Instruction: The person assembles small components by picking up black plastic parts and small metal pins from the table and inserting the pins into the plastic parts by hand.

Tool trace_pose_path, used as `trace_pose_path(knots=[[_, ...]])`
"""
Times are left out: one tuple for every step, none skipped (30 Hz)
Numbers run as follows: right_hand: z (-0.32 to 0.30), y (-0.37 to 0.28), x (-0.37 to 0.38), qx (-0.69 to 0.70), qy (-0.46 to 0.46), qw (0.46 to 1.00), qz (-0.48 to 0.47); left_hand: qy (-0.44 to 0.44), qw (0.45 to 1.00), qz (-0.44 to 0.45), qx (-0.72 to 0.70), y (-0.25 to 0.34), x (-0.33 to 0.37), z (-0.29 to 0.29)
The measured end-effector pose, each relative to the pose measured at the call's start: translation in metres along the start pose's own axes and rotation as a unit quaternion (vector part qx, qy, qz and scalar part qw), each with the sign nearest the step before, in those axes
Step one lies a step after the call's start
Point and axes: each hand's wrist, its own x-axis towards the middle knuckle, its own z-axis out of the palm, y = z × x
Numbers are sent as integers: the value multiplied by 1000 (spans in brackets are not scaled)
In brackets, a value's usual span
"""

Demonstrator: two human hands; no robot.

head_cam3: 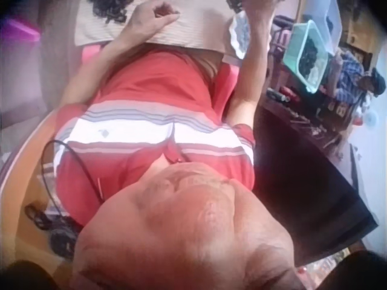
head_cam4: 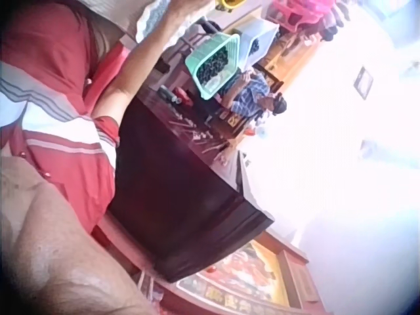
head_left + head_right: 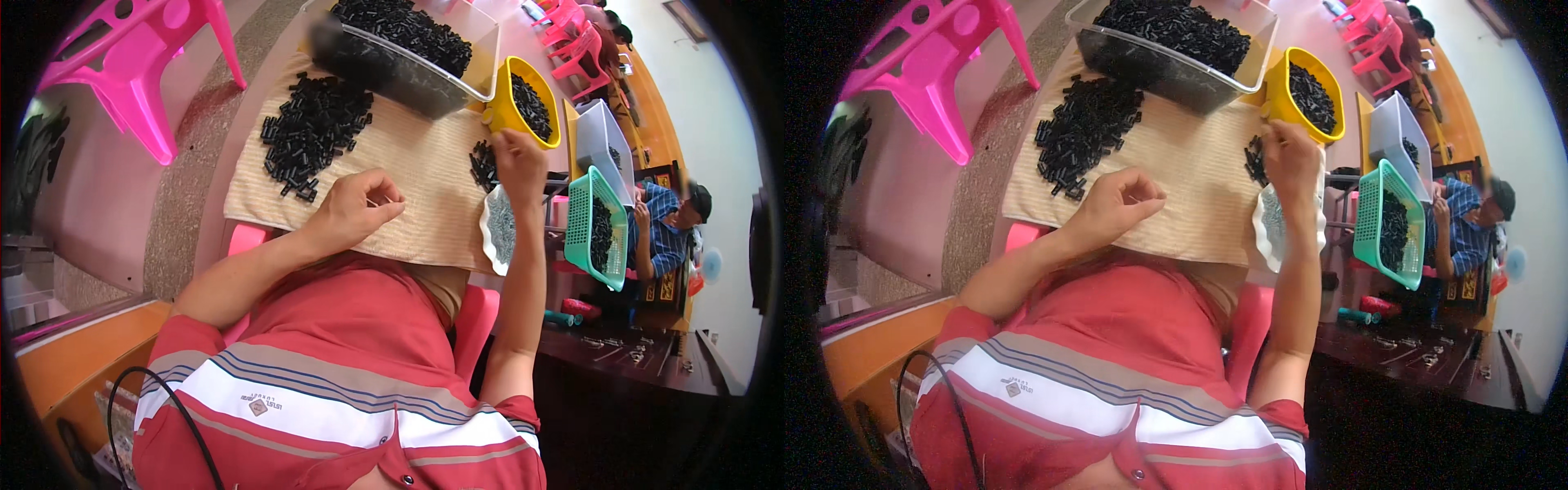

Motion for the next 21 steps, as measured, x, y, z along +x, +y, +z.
trace_pose_path(knots=[[7,-13,-8,46,-24,998,-19,-17,1000,3,-5,-1,-1,1],[18,-21,-13,80,-52,995,-39,-35,999,6,-8,-1,-1,2],[25,-29,-21,96,-87,991,-15,-49,999,6,-8,2,-3,1],[31,-48,-25,114,-124,986,7,-44,999,2,-7,5,-5,0],[35,-58,-26,124,-158,980,-13,-43,998,25,32,9,-6,-1],[40,-70,-26,121,-174,977,-26,-42,995,48,71,11,-7,-1],[44,-80,-27,117,-190,974,-39,-41,995,47,73,10,-7,1],[50,-86,-27,96,-218,970,-40,-27,993,76,85,9,-8,3],[56,-90,-26,97,-219,970,-40,-12,990,105,97,8,-9,4],[62,-93,-24,98,-224,968,-55,-11,990,104,98,9,-9,5],[67,-95,-22,98,-229,966,-71,-8,989,119,92,10,-10,5],[72,-97,-18,99,-230,966,-72,-6,987,133,86,11,-11,6],[77,-98,-14,81,-227,966,-95,-4,987,133,86,11,-11,6],[82,-100,-9,64,-224,965,-118,1,986,144,83,10,-11,7],[87,-101,-6,64,-225,965,-119,7,985,155,80,10,-11,7],[91,-104,-2,58,-236,964,-108,9,985,154,80,11,-12,7],[95,-106,2,53,-246,963,-96,11,984,163,76,12,-12,7],[98,-108,6,54,-247,963,-97,13,983,171,73,13,-11,7],[101,-110,11,36,-259,960,-101,14,982,172,71,12,-12,7],[103,-112,14,18,-270,957,-105,17,981,178,75,12,-12,6],[106,-115,16,16,-270,957,-106,20,979,185,80,12,-12,6]])
